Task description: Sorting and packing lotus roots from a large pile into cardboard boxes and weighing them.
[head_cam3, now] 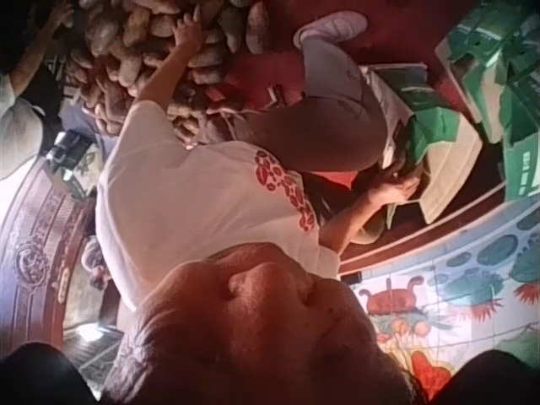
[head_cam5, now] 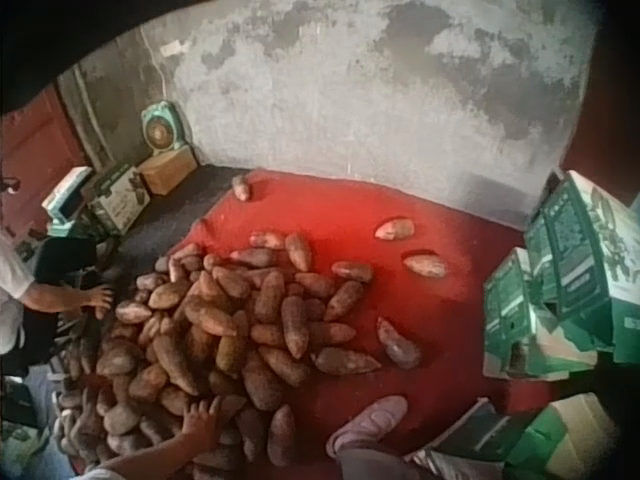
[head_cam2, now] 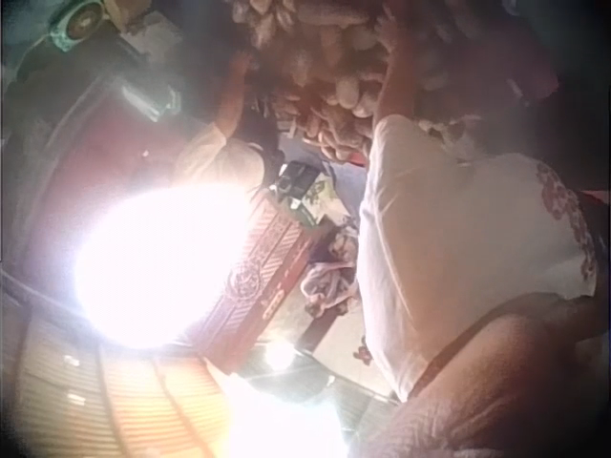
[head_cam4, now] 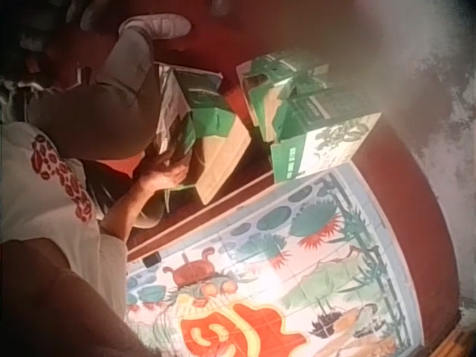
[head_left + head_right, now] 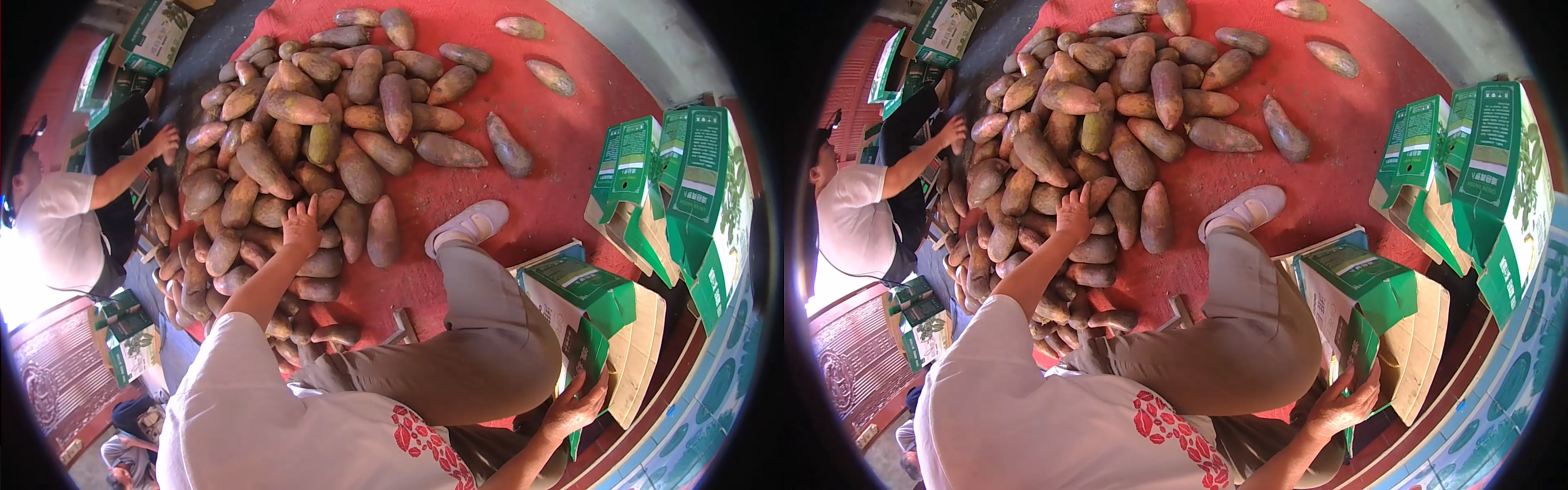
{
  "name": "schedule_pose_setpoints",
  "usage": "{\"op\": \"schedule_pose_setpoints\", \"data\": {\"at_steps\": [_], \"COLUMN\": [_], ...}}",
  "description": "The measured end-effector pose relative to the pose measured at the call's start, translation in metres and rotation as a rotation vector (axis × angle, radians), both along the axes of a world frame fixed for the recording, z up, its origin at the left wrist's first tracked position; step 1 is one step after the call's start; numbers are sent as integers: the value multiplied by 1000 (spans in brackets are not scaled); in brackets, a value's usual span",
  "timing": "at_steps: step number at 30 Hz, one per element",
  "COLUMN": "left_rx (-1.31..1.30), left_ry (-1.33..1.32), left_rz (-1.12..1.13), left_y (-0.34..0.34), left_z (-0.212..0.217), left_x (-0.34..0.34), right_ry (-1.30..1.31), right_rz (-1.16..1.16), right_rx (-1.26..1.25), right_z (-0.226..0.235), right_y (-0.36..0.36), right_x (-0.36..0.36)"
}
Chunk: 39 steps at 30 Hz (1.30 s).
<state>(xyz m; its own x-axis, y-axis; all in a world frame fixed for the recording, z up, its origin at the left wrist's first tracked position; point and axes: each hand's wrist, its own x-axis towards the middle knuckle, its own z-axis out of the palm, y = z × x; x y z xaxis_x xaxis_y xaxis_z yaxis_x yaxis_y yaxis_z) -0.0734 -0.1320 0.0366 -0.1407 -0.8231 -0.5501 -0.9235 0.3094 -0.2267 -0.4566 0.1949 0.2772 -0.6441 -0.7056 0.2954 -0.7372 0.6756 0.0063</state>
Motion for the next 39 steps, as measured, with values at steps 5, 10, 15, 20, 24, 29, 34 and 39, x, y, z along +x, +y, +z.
{"op": "schedule_pose_setpoints", "data": {"at_steps": [5, 10, 15, 20, 24, 29, 34, 39], "left_rx": [-25, 33, 33, -22, -33, -64, -1, 2], "left_ry": [-29, -46, -94, -43, -22, -5, -29, 19], "left_rz": [-17, -7, -20, -38, -46, -43, -21, -21], "left_y": [2, -1, -2, 0, 1, 3, -1, -4], "left_z": [4, 5, 8, -2, -5, -6, 6, 9], "left_x": [-2, -3, -3, -2, -1, 3, -6, 2], "right_ry": [-13, -22, -185, -399, -288, -352, -310, -317], "right_rz": [3, 45, 203, 713, 701, 699, 689, 670], "right_rx": [-14, -147, -408, -396, -299, -254, -175, -169], "right_z": [3, 24, 66, 56, 45, 57, 62, 55], "right_y": [-14, -41, -102, -122, -104, -123, -122, -111], "right_x": [2, 9, 51, 62, 67, 70, 71, 70]}}
